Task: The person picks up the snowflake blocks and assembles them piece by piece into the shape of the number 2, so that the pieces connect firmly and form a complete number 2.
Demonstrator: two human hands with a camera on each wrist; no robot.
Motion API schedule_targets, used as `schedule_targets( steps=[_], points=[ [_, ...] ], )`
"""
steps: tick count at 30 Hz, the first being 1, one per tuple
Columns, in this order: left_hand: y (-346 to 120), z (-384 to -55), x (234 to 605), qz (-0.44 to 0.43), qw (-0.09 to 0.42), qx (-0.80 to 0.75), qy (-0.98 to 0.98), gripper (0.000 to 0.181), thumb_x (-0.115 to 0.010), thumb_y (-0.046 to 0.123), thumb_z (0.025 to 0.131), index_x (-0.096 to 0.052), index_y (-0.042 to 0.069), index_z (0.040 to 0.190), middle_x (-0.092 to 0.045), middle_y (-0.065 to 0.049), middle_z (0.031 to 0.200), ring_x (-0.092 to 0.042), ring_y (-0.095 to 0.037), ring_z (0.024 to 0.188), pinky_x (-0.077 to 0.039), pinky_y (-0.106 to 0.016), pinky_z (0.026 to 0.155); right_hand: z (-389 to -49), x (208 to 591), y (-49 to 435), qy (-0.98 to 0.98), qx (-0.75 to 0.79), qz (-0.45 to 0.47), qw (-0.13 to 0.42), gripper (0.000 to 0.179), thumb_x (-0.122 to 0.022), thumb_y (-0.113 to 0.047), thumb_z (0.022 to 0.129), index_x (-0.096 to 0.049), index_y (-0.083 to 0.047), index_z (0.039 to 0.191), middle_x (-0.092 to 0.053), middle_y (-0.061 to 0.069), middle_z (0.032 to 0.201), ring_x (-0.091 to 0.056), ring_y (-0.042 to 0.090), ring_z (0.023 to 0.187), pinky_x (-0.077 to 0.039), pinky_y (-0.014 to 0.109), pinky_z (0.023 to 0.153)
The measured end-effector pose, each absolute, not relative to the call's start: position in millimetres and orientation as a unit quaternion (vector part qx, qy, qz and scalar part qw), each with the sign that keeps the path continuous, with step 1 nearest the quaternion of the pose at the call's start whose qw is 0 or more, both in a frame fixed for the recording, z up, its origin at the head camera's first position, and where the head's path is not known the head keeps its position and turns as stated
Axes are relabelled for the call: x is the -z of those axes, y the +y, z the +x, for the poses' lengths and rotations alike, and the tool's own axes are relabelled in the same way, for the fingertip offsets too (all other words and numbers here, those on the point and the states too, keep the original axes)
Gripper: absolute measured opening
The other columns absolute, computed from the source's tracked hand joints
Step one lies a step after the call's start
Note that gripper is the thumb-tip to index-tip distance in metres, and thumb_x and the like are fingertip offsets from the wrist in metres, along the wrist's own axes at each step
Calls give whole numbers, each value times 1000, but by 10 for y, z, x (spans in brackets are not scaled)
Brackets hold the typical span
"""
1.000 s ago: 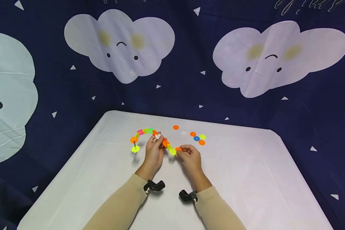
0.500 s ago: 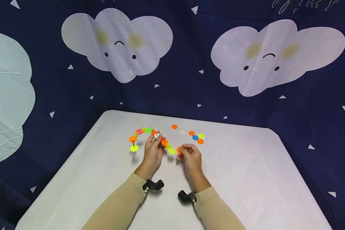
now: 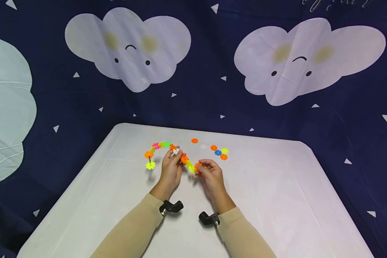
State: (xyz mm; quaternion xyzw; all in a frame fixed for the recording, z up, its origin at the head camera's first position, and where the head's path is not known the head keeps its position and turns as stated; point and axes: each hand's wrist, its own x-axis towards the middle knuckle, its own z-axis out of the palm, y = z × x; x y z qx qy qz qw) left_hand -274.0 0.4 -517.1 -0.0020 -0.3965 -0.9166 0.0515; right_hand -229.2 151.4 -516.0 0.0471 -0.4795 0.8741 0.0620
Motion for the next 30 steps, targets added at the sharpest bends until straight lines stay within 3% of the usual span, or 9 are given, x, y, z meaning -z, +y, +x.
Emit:
schedule_targets(
  steps=[6,11,17,22,30],
  points=[
    [76,-2721,5161,-20,34,903,-428,43,-68,3,103,-46,-16,134,-65,-7,96,-61,-15,82,-52,-25,70,-2253,5167,1559,-498,-864,72,34,21,-60,18,95,-56,21,116,-62,13,90,-64,21,66,-60,28,57],
    [86,-2717,5149,-28,42,893,-447,38,-69,2,102,-50,-14,131,-65,-6,96,-62,-14,82,-54,-24,71,-2247,5169,1561,-538,-837,95,19,34,-63,14,95,-48,28,123,-62,12,91,-64,18,69,-60,27,57],
    [63,-2669,5210,-20,35,893,-448,30,-69,3,102,-57,-7,128,-66,-9,97,-63,-15,83,-55,-25,71,-2193,5215,1561,-565,-823,61,15,31,-65,14,95,-52,26,121,-63,13,90,-65,19,68,-61,29,57],
    [51,-2660,5257,-19,34,902,-430,26,-69,4,103,-61,-2,127,-67,-8,98,-64,-16,85,-55,-26,70,-2196,5246,1565,-561,-826,20,53,33,-63,15,96,-50,27,124,-66,13,91,-66,19,69,-62,30,61],
    [54,-2730,5205,-7,48,918,-394,40,-68,5,104,-49,-11,136,-63,-10,101,-63,-17,87,-53,-25,70,-2256,5230,1573,-534,-839,-5,103,27,-63,16,96,-53,26,119,-63,13,87,-68,19,68,-63,32,64]
  ],
)
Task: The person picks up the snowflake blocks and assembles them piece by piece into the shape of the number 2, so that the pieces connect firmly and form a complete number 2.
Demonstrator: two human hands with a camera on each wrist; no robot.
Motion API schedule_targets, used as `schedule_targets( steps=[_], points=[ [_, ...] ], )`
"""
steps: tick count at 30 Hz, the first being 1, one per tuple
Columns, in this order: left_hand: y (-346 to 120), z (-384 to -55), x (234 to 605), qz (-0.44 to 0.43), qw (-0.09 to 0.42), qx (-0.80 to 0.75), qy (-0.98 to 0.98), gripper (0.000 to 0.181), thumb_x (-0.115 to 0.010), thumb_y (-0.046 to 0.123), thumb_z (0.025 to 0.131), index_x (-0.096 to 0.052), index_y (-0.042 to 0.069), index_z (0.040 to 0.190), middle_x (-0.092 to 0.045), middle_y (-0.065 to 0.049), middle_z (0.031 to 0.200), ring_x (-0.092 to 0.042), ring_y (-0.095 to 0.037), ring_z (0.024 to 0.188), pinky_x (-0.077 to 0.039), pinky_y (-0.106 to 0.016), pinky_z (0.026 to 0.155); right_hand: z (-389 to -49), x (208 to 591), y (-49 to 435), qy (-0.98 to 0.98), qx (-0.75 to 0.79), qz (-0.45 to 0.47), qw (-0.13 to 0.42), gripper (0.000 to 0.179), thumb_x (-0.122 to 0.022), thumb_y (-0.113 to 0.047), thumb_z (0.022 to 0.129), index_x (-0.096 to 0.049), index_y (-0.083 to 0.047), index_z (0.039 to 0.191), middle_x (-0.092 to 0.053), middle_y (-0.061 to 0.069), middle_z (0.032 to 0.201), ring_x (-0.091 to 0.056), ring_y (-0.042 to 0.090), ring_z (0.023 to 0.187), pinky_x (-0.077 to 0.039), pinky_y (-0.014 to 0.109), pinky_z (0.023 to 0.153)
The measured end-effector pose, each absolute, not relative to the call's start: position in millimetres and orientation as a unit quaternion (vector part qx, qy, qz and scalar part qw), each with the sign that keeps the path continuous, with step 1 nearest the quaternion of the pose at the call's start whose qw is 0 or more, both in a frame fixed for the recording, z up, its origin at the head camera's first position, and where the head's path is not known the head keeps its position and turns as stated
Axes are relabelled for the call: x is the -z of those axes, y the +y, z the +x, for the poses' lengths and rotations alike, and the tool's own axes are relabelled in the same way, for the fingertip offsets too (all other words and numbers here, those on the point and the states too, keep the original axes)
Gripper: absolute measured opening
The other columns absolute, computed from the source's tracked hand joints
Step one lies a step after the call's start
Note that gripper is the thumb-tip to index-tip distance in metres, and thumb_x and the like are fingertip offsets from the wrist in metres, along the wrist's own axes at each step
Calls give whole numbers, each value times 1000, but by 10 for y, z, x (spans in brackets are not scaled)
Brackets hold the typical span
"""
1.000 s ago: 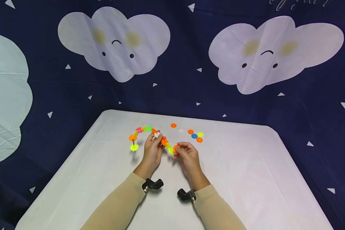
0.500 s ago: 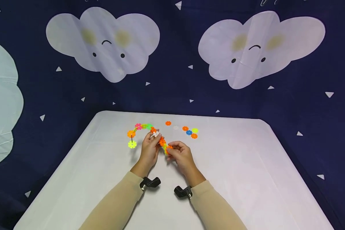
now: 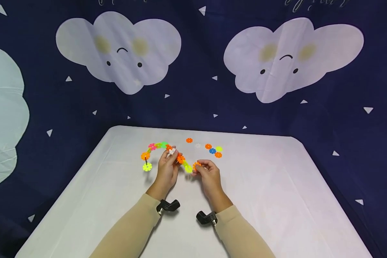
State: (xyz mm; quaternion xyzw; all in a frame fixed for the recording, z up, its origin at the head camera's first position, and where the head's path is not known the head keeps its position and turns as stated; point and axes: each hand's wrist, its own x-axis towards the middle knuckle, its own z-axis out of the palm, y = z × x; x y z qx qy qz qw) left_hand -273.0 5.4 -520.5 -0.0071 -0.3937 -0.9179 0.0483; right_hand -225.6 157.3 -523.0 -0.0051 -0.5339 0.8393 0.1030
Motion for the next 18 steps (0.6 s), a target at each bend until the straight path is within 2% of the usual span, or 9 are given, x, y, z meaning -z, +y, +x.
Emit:
schedule_targets(
  steps=[5,8,15,18],
  points=[
    [49,-2753,5188,-7,62,929,-364,28,-67,4,104,-51,-5,125,-64,-12,98,-64,-20,85,-55,-26,70,-2265,5208,1583,-540,-836,-13,99,25,-62,15,96,-55,23,118,-64,13,89,-69,19,68,-64,34,65],
    [47,-2754,5181,-5,70,935,-349,27,-66,3,104,-51,-4,125,-65,-13,99,-65,-20,86,-56,-27,74,-2267,5207,1587,-536,-839,-18,94,23,-61,16,97,-55,22,118,-64,13,88,-70,19,69,-64,35,67],
    [47,-2747,5182,-2,76,943,-323,45,-65,3,104,-41,-12,139,-67,-13,100,-66,-21,89,-57,-28,79,-2250,5194,1581,-510,-857,-15,73,21,-56,17,98,-54,19,119,-64,13,90,-72,20,72,-64,34,70],
    [47,-2744,5184,-7,78,945,-316,46,-63,3,105,-40,-12,141,-68,-13,101,-66,-21,91,-57,-28,80,-2251,5189,1582,-490,-869,-20,62,18,-56,17,98,-56,18,117,-65,15,90,-73,21,73,-64,34,71]
  ],
)
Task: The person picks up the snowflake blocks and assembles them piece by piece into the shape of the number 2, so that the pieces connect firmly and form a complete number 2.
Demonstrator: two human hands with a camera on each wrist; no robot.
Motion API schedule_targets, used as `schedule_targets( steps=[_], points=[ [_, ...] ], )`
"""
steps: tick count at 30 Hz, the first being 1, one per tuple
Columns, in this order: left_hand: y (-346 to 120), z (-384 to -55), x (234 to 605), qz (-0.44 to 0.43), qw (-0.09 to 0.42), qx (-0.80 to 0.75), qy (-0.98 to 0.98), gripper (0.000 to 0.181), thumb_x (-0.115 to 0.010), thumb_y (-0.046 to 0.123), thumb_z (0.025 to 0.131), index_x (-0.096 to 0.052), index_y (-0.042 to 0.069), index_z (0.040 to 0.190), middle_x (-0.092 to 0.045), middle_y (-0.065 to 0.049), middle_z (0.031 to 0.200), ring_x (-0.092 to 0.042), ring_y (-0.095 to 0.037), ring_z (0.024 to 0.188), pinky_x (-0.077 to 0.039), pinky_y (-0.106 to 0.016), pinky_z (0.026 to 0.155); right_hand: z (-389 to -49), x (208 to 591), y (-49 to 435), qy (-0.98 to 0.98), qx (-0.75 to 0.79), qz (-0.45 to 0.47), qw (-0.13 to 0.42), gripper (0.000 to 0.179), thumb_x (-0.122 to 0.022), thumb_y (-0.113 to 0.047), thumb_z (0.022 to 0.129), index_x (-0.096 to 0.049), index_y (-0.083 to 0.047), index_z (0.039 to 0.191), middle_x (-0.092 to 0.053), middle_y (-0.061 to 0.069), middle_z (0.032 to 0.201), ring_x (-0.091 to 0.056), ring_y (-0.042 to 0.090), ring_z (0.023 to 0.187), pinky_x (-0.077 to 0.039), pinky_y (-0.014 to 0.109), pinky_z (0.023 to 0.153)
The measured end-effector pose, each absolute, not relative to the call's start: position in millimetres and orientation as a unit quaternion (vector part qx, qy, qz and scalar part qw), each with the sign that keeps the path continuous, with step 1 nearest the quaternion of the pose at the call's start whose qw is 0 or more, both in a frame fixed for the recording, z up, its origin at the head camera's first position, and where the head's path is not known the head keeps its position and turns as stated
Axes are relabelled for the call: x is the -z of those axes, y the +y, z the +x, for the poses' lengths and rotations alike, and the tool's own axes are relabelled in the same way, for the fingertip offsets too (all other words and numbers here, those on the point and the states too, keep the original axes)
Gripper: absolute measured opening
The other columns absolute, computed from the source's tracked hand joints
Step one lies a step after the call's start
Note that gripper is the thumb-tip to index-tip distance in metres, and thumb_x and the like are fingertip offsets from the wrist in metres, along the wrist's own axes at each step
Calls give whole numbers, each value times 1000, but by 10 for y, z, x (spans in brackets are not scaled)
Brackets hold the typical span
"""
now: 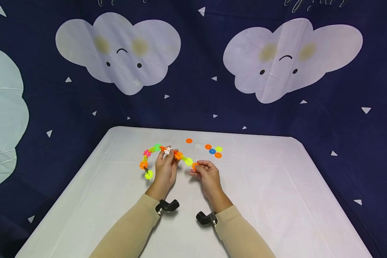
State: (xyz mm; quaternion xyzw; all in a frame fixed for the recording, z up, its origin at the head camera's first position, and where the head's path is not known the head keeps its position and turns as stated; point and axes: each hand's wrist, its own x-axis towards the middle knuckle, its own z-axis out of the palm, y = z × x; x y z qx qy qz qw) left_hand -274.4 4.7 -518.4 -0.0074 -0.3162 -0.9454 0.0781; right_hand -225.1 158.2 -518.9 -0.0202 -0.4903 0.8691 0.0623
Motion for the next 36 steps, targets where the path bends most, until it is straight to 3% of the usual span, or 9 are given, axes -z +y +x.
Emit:
schedule_targets(
  steps=[8,13,19,21,23,27,30,36],
  points=[
    [44,-2747,5189,-38,62,949,-308,31,-59,5,107,-48,-1,135,-68,-12,107,-66,-22,98,-57,-30,86,-2291,5177,1599,-417,-907,-52,38,19,-56,16,102,-59,17,121,-65,17,104,-73,20,87,-59,31,90],
    [44,-2748,5186,-45,63,951,-299,34,-58,5,108,-45,-3,138,-67,-12,107,-66,-22,100,-56,-31,87,-2309,5160,1624,-380,-922,-70,29,16,-55,11,105,-69,10,113,-68,18,106,-74,21,93,-55,31,97],
    [40,-2756,5192,-45,72,954,-288,23,-58,5,108,-52,2,130,-67,-13,106,-66,-22,99,-57,-31,86,-2307,5143,1643,-377,-923,-70,9,36,-53,13,105,-49,21,140,-69,20,112,-75,24,100,-51,31,101],
    [38,-2756,5195,-50,73,954,-287,21,-58,4,108,-53,4,128,-67,-14,106,-66,-23,99,-57,-30,85,-2306,5142,1650,-379,-923,-64,5,40,-53,14,105,-45,22,143,-69,19,114,-74,23,101,-51,31,102],
    [35,-2757,5195,-54,74,953,-289,20,-58,3,108,-53,5,127,-67,-13,107,-66,-23,100,-57,-30,86,-2301,5146,1659,-384,-921,-59,3,35,-53,13,105,-52,21,139,-70,19,113,-75,22,100,-52,30,100],
    [29,-2756,5190,-60,73,948,-303,22,-60,2,107,-54,4,128,-67,-13,106,-67,-22,100,-58,-29,86,-2291,5165,1680,-406,-913,-48,-3,18,-56,3,108,-72,9,112,-75,15,98,-76,19,89,-58,28,89],
    [26,-2755,5189,-65,71,944,-316,22,-62,1,105,-55,3,126,-68,-12,105,-68,-22,99,-58,-28,85,-2289,5187,1697,-421,-906,-37,-9,21,-58,-8,109,-74,0,97,-76,13,87,-76,17,82,-61,27,81],
    [24,-2757,5188,-66,71,938,-333,22,-62,-1,105,-56,3,125,-68,-12,105,-68,-21,99,-58,-27,86,-2292,5199,1702,-422,-906,-31,-6,23,-60,-10,109,-72,-1,92,-75,13,85,-76,17,79,-62,27,76]
  ],
)
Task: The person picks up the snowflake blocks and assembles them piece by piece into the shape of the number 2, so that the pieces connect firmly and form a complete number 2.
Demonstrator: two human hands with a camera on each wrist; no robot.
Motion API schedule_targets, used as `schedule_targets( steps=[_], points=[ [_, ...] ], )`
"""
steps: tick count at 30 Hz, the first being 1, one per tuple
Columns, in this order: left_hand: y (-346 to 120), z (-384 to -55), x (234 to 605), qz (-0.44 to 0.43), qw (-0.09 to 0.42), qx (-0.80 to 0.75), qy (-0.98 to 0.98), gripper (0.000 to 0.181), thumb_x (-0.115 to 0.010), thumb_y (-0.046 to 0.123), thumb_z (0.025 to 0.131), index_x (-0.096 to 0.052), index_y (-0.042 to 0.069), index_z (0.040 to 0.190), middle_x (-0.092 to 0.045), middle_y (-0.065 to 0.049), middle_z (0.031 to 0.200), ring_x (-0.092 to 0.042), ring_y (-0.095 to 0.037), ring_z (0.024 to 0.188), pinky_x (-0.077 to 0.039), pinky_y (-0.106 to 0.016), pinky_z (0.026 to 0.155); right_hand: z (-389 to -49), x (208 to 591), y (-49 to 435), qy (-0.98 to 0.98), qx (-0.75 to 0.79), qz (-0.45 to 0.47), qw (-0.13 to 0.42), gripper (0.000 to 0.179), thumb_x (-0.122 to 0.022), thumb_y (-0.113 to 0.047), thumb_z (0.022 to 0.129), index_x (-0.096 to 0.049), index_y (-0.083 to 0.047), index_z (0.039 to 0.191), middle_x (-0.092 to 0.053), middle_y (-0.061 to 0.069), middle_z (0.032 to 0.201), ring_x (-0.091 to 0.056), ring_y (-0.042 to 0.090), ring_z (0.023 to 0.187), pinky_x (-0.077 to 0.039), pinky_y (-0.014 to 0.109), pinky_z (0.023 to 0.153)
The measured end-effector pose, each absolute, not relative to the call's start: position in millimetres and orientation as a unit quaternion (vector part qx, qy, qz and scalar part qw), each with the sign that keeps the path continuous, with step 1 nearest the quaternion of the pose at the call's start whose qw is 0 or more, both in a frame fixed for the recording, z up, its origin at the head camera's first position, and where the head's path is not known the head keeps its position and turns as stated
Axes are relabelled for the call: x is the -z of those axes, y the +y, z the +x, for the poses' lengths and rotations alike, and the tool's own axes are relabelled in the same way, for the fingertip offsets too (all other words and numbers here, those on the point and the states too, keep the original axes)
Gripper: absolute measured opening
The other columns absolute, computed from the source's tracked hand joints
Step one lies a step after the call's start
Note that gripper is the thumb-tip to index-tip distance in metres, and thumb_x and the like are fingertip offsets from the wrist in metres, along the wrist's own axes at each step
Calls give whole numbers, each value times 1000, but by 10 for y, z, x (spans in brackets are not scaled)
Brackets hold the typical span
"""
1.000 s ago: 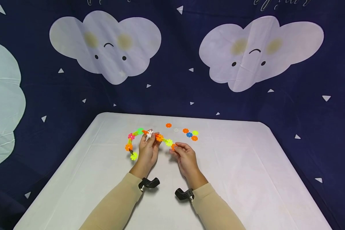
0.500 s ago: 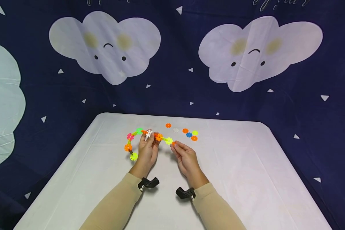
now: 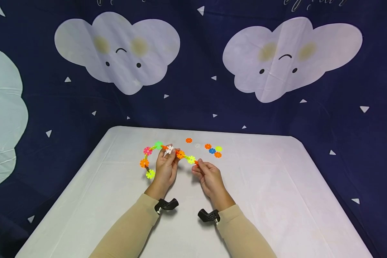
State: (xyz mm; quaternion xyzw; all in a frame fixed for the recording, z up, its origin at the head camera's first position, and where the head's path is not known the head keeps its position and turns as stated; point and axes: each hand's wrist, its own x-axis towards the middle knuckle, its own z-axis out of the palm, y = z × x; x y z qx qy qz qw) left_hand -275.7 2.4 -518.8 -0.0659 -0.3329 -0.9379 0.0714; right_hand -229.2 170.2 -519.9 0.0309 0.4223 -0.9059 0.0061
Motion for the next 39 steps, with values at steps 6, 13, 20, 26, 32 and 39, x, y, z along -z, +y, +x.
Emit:
schedule_targets(
  steps=[6,13,20,26,32,39],
  points=[
    [25,-2749,5193,-61,73,932,-351,22,-61,0,106,-55,1,126,-69,-13,104,-69,-21,98,-58,-27,87,-2286,5184,1696,421,906,47,2,24,-61,-7,108,-75,1,91,-76,14,86,-76,19,80,-61,28,80],
    [53,-2738,5190,-71,92,925,-361,19,-61,-1,105,-55,2,124,-70,-12,101,-69,-22,99,-56,-27,85,-2295,5184,1681,428,903,47,-19,22,-61,-3,106,-75,3,91,-76,15,86,-77,20,79,-61,30,82],
    [75,-2712,5202,-77,104,915,-382,23,-60,-1,106,-52,0,128,-70,-11,101,-69,-21,99,-56,-27,86,-2286,5168,1649,433,899,50,-42,24,-60,1,106,-75,3,88,-75,16,84,-77,19,78,-61,31,82],
    [86,-2691,5215,-77,129,896,-418,26,-62,0,105,-52,-1,129,-73,-11,102,-69,-21,101,-56,-29,92,-2299,5172,1638,421,904,58,-49,24,-59,3,106,-74,5,88,-75,16,88,-77,20,81,-60,32,85],
    [111,-2648,5190,-98,165,867,-459,27,-66,5,104,-54,2,128,-76,-13,105,-70,-21,104,-55,-33,96,-2318,5186,1625,409,909,70,-51,23,-61,5,105,-75,4,87,-75,16,88,-77,21,82,-60,32,86],
    [120,-2674,5174,-105,149,904,-388,28,-59,2,107,-48,-2,133,-72,-15,109,-69,-24,107,-55,-36,99,-2279,5182,1593,436,898,15,-60,20,-61,9,103,-78,2,96,-76,17,89,-77,23,83,-61,35,84]
  ],
)
